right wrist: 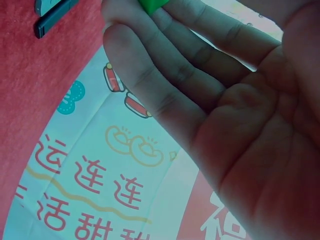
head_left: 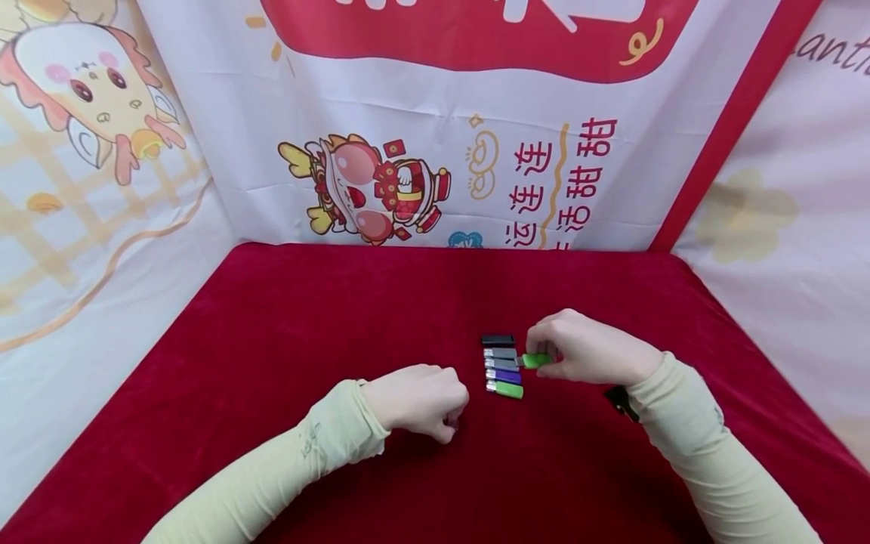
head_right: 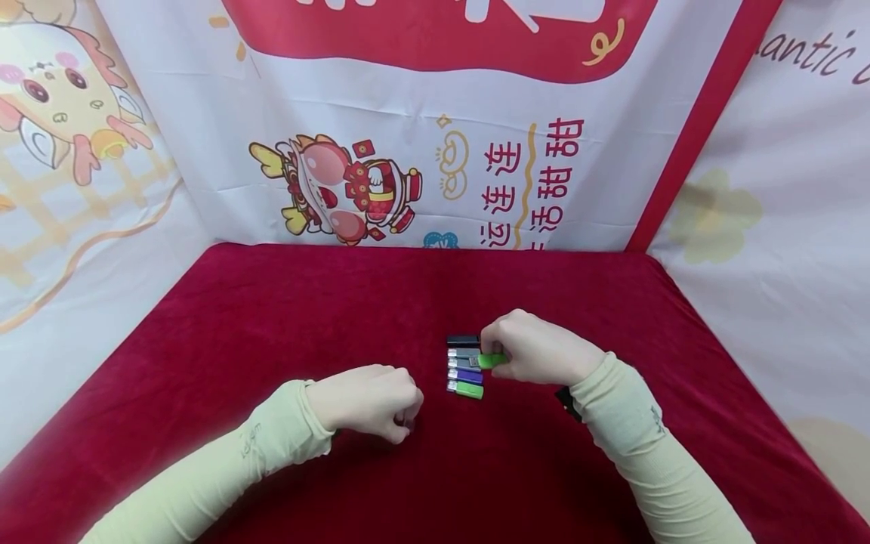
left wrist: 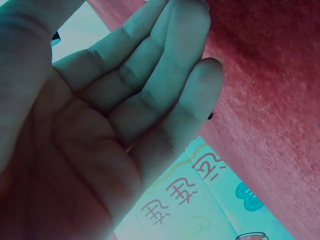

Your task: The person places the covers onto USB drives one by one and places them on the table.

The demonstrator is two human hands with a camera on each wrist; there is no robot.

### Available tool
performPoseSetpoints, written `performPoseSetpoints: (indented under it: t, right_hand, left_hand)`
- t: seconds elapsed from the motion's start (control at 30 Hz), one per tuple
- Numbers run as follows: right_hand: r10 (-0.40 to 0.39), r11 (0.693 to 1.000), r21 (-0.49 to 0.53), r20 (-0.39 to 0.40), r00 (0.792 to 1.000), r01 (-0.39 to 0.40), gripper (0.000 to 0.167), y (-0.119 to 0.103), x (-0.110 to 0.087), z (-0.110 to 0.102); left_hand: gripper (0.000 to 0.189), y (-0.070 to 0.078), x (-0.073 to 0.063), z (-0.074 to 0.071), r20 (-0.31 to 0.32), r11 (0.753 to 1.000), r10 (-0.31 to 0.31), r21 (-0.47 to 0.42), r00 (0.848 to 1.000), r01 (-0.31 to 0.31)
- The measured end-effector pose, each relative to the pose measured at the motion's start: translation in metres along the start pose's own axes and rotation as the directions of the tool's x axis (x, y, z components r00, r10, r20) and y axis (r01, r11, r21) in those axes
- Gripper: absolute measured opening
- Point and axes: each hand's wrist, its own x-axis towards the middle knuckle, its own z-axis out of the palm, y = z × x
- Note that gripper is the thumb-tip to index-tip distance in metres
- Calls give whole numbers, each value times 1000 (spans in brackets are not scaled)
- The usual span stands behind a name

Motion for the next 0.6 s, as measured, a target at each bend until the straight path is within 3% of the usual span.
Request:
performPoseSetpoints:
  t: [0.23,0.37,0.47,0.6]
  right_hand:
    - [-15,1000,-2,-14,1000,15,19,1,0,0]
    - [-30,1000,7,-28,999,31,20,-1,1,1]
    - [-50,999,11,-37,998,50,21,-3,2,3]
    - [-75,997,4,-56,996,75,22,-5,5,7]
  left_hand:
    - [28,-9,-3,-15,-10,996,-25,-83,1000,25]
    - [12,-15,-8,-28,-114,997,-7,-75,993,-2]
    - [9,-18,-11,-35,-217,999,23,-35,976,-31]
    - [9,-20,-13,-41,-341,998,68,25,938,-63]
